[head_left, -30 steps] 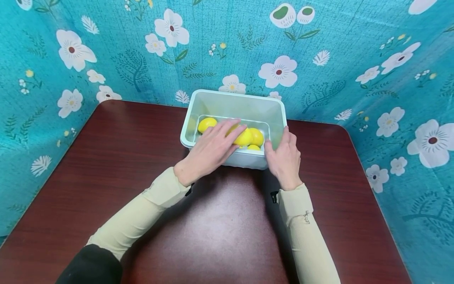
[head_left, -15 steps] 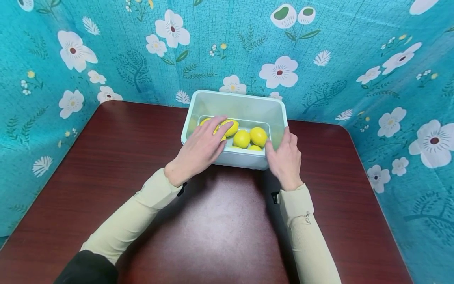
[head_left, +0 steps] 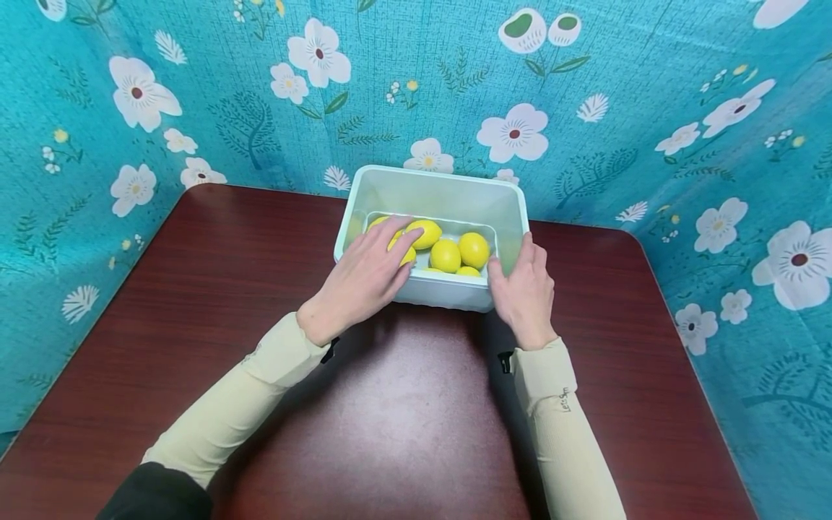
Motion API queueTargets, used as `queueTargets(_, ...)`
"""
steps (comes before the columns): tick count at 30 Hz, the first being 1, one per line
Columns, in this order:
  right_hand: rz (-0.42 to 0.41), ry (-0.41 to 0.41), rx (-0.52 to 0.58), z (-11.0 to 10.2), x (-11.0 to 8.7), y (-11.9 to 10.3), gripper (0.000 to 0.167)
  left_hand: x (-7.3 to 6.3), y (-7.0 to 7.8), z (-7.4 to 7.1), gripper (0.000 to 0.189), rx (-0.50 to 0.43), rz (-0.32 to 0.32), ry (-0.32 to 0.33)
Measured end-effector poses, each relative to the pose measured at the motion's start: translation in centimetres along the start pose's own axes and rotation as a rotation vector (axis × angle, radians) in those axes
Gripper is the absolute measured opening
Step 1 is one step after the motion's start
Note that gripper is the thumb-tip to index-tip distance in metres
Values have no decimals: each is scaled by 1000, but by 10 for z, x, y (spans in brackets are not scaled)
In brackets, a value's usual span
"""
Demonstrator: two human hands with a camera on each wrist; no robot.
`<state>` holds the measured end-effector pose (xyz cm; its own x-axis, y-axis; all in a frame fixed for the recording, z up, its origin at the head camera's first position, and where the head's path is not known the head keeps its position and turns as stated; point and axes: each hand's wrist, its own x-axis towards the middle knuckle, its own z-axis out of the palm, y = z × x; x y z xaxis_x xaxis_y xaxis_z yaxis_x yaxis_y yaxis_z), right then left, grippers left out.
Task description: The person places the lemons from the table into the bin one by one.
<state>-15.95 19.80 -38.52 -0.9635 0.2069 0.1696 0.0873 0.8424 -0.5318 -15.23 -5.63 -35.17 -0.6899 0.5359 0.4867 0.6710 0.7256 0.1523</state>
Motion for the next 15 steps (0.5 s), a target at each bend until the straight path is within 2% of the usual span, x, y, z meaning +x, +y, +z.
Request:
queueTargets(8,-4,-2,-4,0,2,2,76,-9,-1,-8,52,26,-57,-66)
queueTargets(15,12,-8,11,-1,1,4,77,-20,-5,-24,63,83,-143,-140)
